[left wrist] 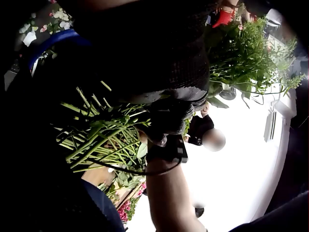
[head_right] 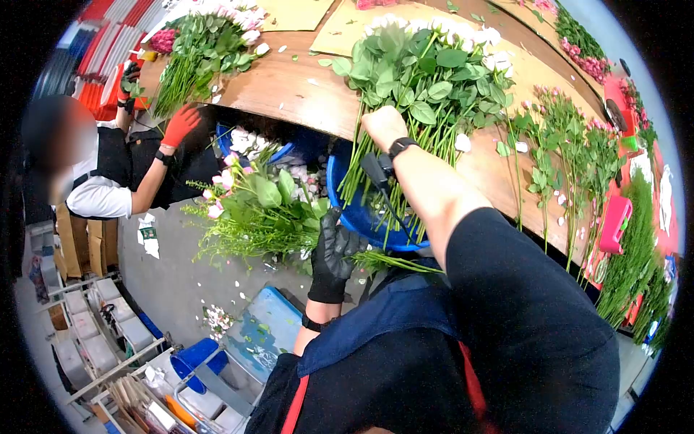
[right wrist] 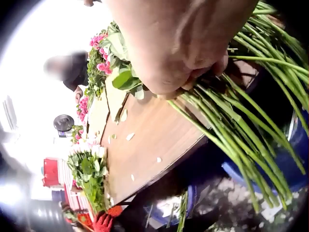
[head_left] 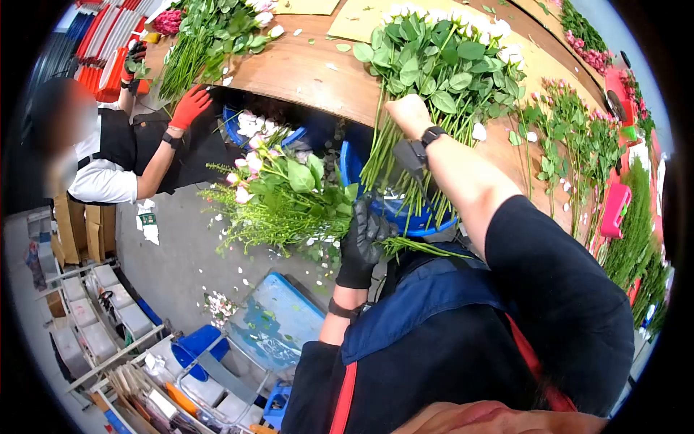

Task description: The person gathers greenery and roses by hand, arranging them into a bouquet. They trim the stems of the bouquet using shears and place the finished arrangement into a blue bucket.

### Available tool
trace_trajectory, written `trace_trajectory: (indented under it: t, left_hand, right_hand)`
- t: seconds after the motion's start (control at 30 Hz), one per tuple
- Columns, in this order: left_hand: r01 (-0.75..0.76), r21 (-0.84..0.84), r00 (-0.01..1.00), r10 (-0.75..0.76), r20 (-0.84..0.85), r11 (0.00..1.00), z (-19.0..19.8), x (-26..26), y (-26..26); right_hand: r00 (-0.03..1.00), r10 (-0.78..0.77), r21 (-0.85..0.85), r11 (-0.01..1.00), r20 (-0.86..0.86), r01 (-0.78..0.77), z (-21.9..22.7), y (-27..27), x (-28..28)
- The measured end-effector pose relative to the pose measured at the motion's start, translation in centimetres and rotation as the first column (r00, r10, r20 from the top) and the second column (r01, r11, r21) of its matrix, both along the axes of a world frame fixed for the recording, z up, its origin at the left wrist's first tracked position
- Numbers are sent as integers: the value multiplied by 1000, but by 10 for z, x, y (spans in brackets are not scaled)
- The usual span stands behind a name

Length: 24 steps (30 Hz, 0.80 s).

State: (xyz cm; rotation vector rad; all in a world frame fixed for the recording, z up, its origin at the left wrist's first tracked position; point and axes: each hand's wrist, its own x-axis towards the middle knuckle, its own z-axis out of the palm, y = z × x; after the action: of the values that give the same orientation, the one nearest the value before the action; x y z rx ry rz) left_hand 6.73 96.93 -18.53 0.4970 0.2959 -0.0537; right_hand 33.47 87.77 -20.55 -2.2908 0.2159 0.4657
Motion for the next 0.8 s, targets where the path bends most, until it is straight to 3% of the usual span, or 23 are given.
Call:
trace_trajectory:
  t: [0.07, 0.1, 0.13, 0.17, 0.23, 0.3, 0.37, 0.43, 0.47, 0.5, 0.57, 0.6, 0.63, 0.7, 0.8]
  left_hand:
    - [-61, 30, 998, 62, -26, 998, -1, -6, 5]
    - [-70, -33, 998, 70, -5, 997, -2, -7, 9]
    - [-97, -2, 993, 96, -69, 995, -2, -8, 12]
    - [-120, 29, 983, 123, -134, 992, 0, -9, 16]
    - [-120, 35, 985, 123, -122, 992, 3, -7, 20]
    - [-115, 45, 986, 119, -116, 992, 3, -3, 21]
    - [-71, 5, 996, 71, -57, 997, 0, 5, 17]
    - [-20, 32, 996, 22, -83, 999, 2, 16, 9]
    - [-4, 60, 990, 13, -144, 998, 4, 21, 4]
    - [25, 58, 990, -16, -139, 998, 4, 26, 0]
    - [80, 58, 989, -72, -129, 995, 4, 37, -8]
    - [106, 21, 988, -103, -113, 994, -1, 42, -11]
    - [131, -15, 987, -132, -94, 991, -5, 46, -14]
    - [140, -49, 980, -145, -133, 989, 7, 53, -23]
    - [178, -3, 976, -177, -127, 984, 11, 60, -30]
  right_hand:
    - [994, -106, 125, 986, -12, 107, 13, -10, -13]
    - [987, -159, 160, 975, 21, 154, 13, -18, -15]
    - [969, -226, 246, 938, -96, 243, 15, -28, -16]
    - [965, -262, 306, 917, -19, 255, -16, -43, -8]
    - [973, -223, 489, 842, -68, 227, 4, -76, -16]
    - [897, -270, 632, 639, -350, 439, 30, -103, -24]
    - [851, -182, 622, 610, -493, 491, 61, -127, -36]
    - [905, -182, 682, 605, -384, 411, 55, -145, -40]
    - [958, -137, 616, 741, -253, 269, 51, -154, -41]
    - [996, -79, 372, 924, -46, 91, 49, -164, -43]
    - [995, -26, 137, 990, 92, 13, 41, -176, -42]
    - [959, 6, 17, 1000, 283, -11, 34, -176, -39]
    - [944, -18, 18, 1000, 330, 13, 32, -184, -40]
    - [941, -173, 266, 959, 291, 94, 60, -175, -58]
    - [877, -182, 383, 924, 445, -2, 58, -193, -69]
